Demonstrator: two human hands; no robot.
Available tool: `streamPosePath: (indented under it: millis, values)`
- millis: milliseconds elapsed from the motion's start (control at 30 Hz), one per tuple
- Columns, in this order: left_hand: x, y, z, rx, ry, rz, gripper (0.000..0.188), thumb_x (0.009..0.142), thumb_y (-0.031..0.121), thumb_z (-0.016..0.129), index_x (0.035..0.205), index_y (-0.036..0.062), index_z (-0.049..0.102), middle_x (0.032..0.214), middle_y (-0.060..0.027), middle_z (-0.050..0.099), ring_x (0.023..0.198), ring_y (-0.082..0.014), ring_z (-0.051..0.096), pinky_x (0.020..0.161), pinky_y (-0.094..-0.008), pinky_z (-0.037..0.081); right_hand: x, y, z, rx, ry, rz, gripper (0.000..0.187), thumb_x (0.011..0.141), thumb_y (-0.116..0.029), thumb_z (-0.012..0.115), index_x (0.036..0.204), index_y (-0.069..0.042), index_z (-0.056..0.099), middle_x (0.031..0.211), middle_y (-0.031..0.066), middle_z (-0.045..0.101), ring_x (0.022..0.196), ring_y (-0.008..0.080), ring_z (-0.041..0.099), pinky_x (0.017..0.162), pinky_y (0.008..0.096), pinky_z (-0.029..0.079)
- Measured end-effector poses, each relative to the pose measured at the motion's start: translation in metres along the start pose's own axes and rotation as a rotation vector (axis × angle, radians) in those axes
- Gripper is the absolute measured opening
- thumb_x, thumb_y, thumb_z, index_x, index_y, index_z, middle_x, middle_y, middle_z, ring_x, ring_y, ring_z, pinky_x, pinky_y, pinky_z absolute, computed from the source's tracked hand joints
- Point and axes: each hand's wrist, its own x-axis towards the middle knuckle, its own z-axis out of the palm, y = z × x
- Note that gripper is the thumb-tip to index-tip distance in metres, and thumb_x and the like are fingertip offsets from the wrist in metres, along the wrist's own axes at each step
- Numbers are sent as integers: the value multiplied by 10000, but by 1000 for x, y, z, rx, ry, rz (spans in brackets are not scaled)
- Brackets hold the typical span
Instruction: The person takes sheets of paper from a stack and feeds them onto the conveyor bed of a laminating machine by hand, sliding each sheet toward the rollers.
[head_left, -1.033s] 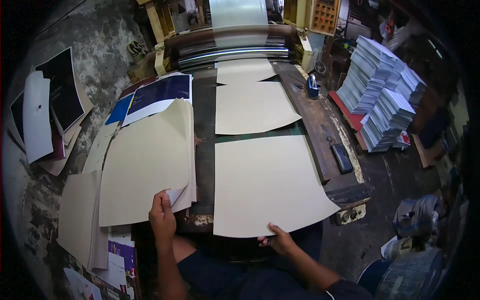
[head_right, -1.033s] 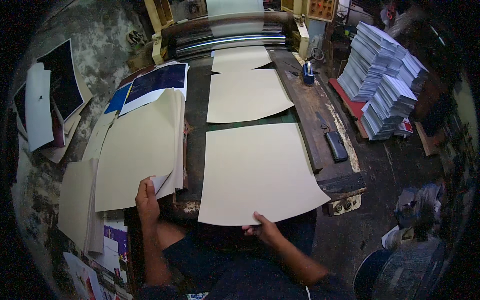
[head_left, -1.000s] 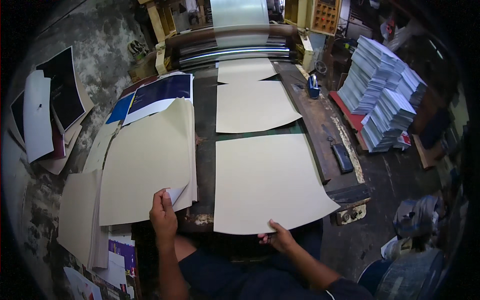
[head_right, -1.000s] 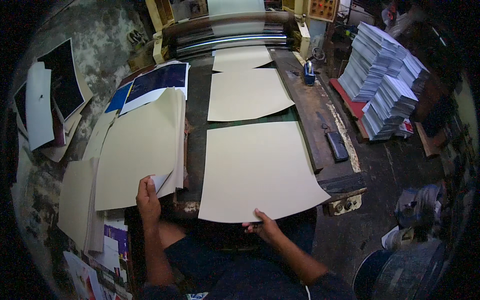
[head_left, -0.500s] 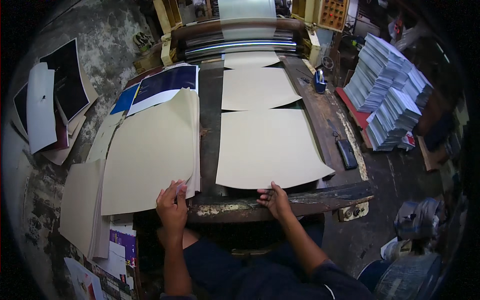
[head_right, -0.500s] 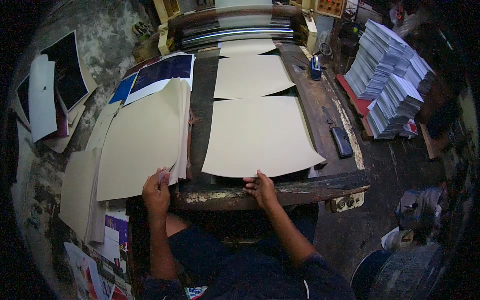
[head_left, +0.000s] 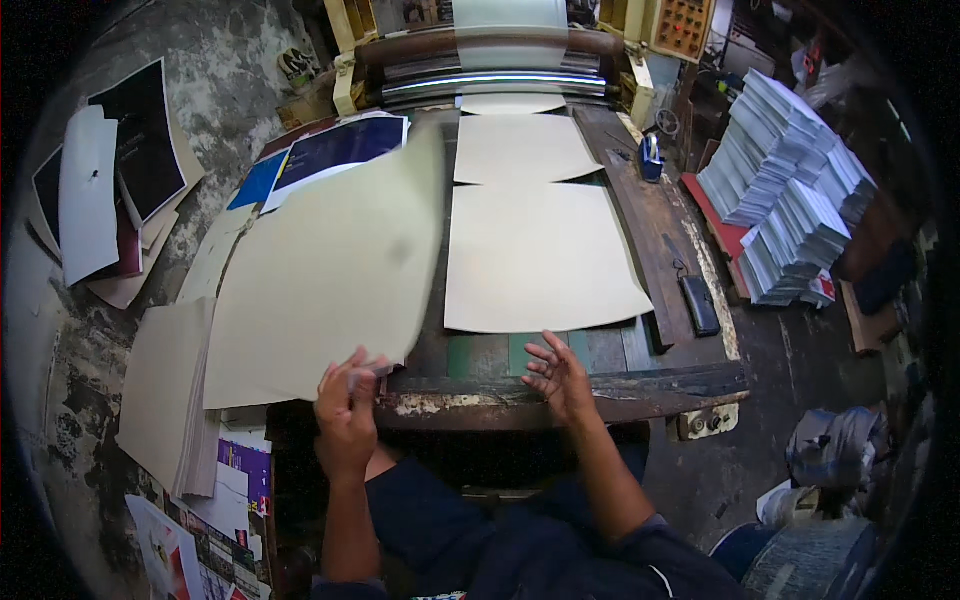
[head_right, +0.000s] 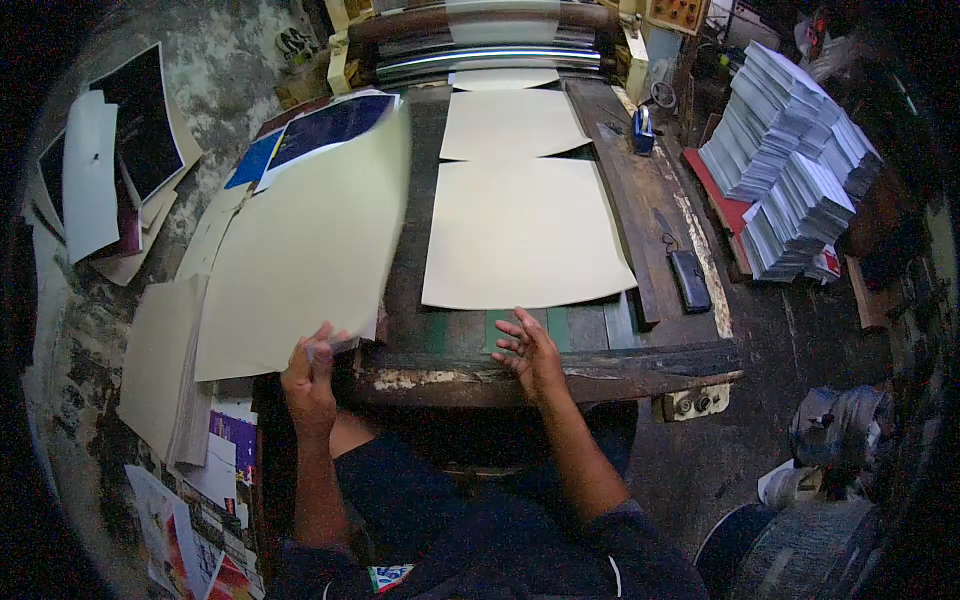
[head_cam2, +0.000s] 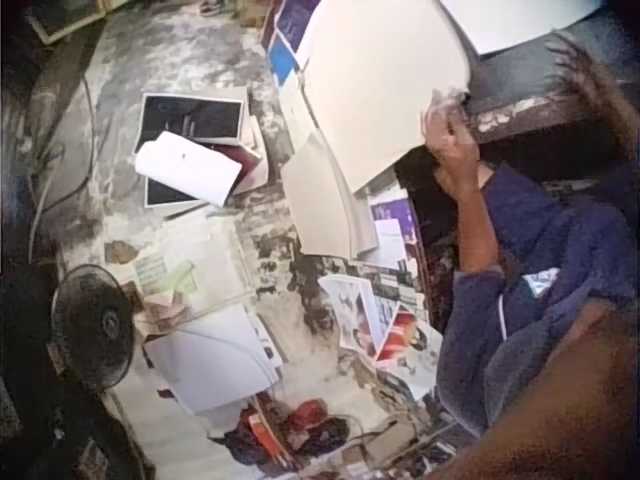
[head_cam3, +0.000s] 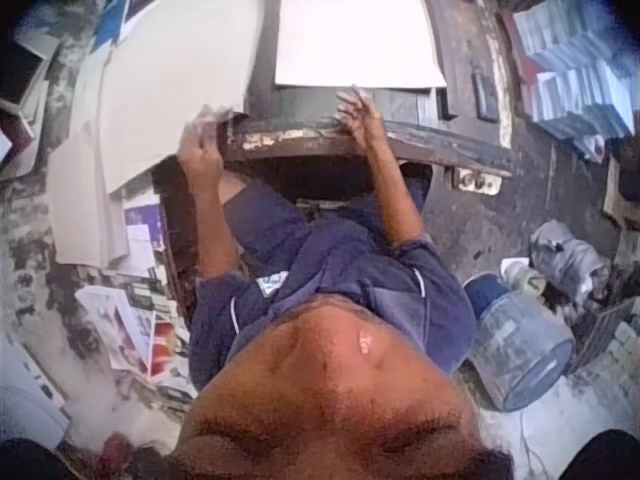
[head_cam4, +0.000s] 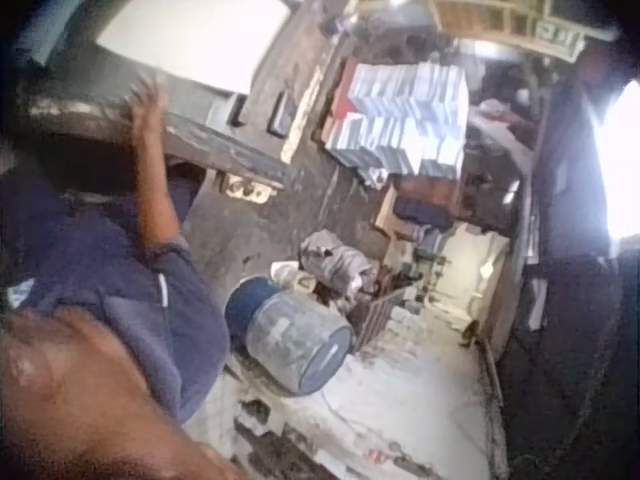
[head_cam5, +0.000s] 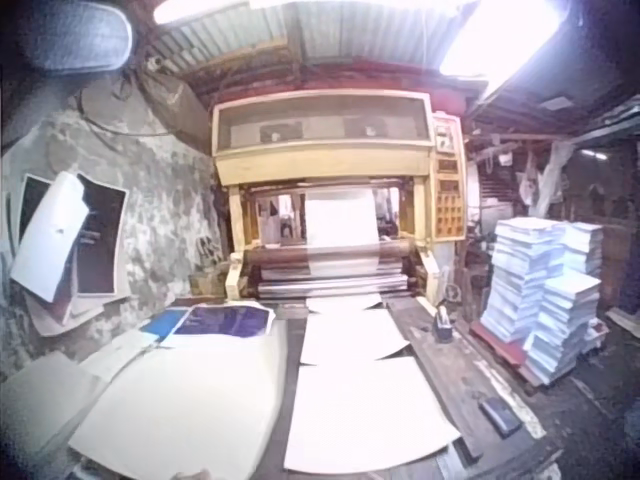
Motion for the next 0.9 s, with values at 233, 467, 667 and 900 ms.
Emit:
streamPosePath:
  millis: [233, 467, 667, 900]
  values:
    - [-3, 8, -2, -20, -562, 342, 265, 845, 415, 660, 889, 165, 737, 1096, -50, 695, 1315, -327, 440, 1134, -574, 56, -35, -33, 31, -226, -99, -13, 606, 846, -390, 639, 1249, 27, 461, 1067, 146, 594, 925, 209, 601, 753, 352, 522]
    - [48, -24, -10, 423, -569, 365, 585, 939, 497, 459, 1404, 143, 440, 1516, -146, 303, 1432, -390, 155, 1130, -585, 92, -80, 12, -12, -244, 45, 202, 367, 932, -340, 556, 1023, 15, 550, 783, 110, 621, 646, 176, 611, 541, 274, 445]
    - [66, -76, 2, 599, -501, 77, 597, 1003, 449, 322, 1469, 77, 295, 1554, -160, 189, 1441, -392, 90, 1155, -504, 83, -138, 63, -36, -302, 88, 417, 414, 954, -370, 533, 1075, 26, 527, 837, 145, 614, 722, 203, 604, 637, 335, 515]
    - [38, -58, -14, 577, -633, 152, 722, 944, 586, 368, 1465, 88, 318, 1551, -149, 210, 1445, -368, 112, 1149, -524, 75, -151, 67, -21, -216, 172, 390, 414, 962, -380, 515, 1120, 2, 498, 868, 135, 600, 707, 198, 590, 656, 375, 524]
